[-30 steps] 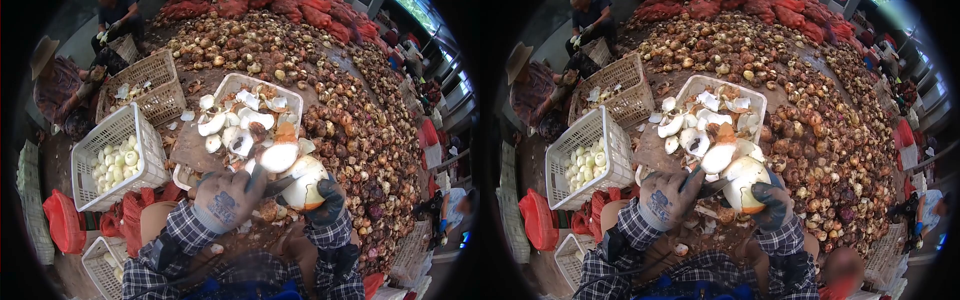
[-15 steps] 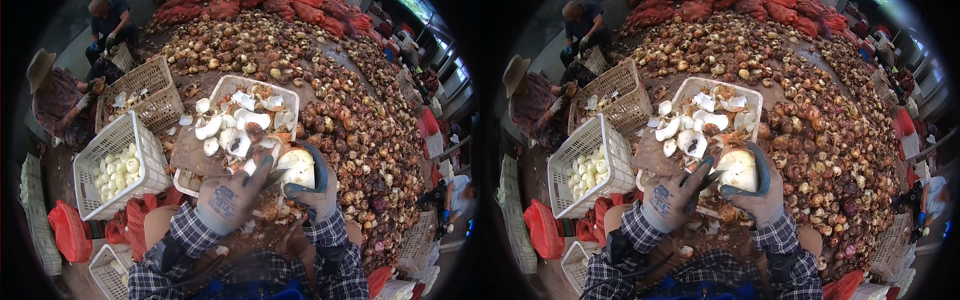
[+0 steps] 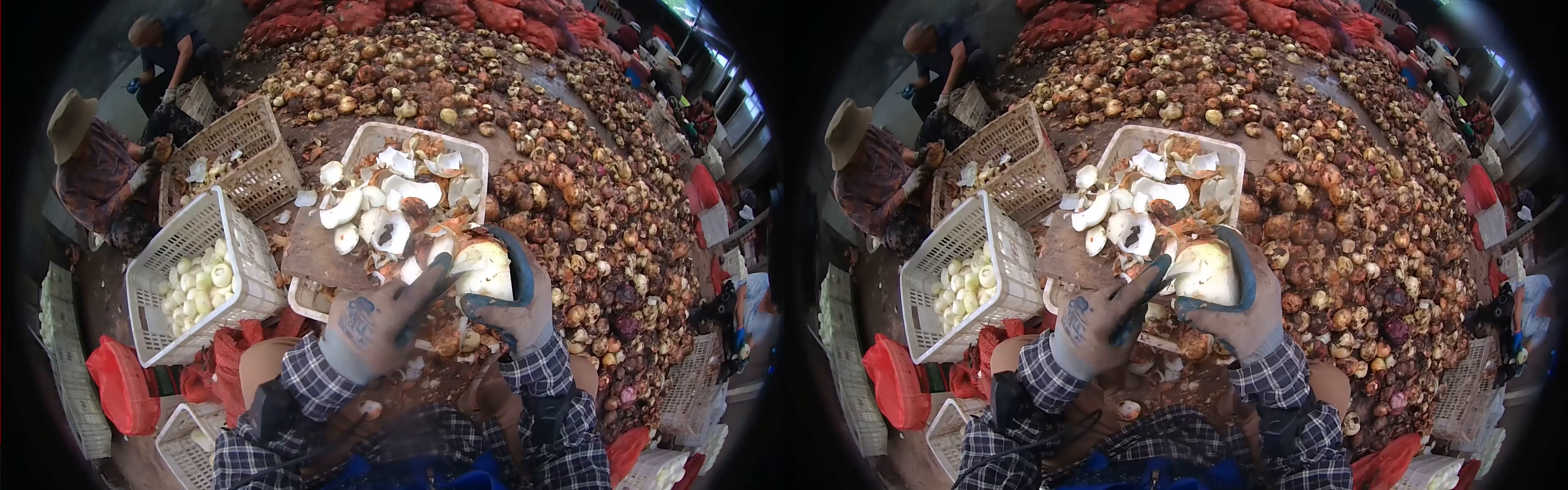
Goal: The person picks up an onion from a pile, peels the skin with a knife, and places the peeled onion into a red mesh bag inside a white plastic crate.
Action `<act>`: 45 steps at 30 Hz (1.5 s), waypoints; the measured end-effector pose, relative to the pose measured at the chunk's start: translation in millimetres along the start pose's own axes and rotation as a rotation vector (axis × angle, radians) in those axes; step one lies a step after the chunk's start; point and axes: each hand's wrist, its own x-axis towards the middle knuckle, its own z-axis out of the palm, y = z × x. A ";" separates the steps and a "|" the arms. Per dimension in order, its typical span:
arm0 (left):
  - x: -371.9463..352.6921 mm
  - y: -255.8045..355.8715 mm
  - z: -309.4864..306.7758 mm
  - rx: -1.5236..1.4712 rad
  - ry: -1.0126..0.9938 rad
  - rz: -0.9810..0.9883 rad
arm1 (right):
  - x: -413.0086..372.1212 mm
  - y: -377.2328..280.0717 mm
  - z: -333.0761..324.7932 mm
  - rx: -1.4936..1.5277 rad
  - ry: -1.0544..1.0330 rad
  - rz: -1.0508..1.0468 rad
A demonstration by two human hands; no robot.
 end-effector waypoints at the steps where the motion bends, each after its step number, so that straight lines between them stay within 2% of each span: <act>1: 0.5 4.6 -1.2 0.067 -0.017 -0.032 | 1.3 -0.3 -2.5 -0.011 -0.020 -0.002; 5: 0.3 13.5 -7.4 0.278 -0.050 -0.081 | 3.2 -2.0 -5.3 -0.105 -0.045 -0.061; 6: 0.8 12.7 -7.0 0.212 -0.043 -0.077 | 2.7 -1.5 -4.3 -0.138 -0.037 -0.086; 8: 1.7 9.5 -5.8 0.079 -0.026 -0.078 | 3.2 -1.0 -3.3 0.157 -0.088 0.082; 11: -0.6 -6.5 -7.3 -0.525 -0.071 -0.116 | 3.0 6.5 -4.3 0.538 -0.159 0.223; 13: -0.5 -12.2 -9.8 -0.749 -0.037 -0.191 | 1.9 6.4 -4.5 0.761 -0.202 0.291; 14: -1.5 -13.7 -10.2 -0.861 -0.019 -0.230 | 0.9 5.9 -4.6 0.748 -0.205 0.274; 15: -2.4 -13.8 -10.0 -0.511 0.144 -0.062 | 0.2 6.0 -5.1 0.736 -0.208 0.257; 18: -6.5 -12.6 -13.6 -0.238 0.023 -0.081 | 1.2 -0.4 -6.2 0.726 -0.204 0.289; 21: -6.1 -9.5 -13.2 0.180 -0.006 0.118 | 3.1 2.7 -11.0 0.670 -0.271 0.293; 24: -3.4 6.0 -23.7 0.362 -0.143 -0.005 | 4.6 1.7 -13.0 0.637 -0.327 0.263; 34: -6.1 -2.6 -16.3 0.572 -0.146 0.062 | 6.9 3.0 -10.2 0.356 -0.457 0.142; 36: -7.6 -4.5 -12.2 0.627 -0.078 0.122 | 7.8 3.1 -7.5 0.253 -0.416 0.075; 40: -5.3 4.6 -9.2 0.462 -0.130 -0.034 | 6.5 -2.3 -2.5 0.112 -0.318 0.018; 42: -4.7 8.9 -10.8 0.429 -0.148 -0.079 | 6.4 -2.6 -2.5 0.146 -0.323 0.045; 45: -4.1 3.3 -1.9 0.586 -0.046 0.019 | 6.9 -1.0 -4.1 0.141 -0.343 0.033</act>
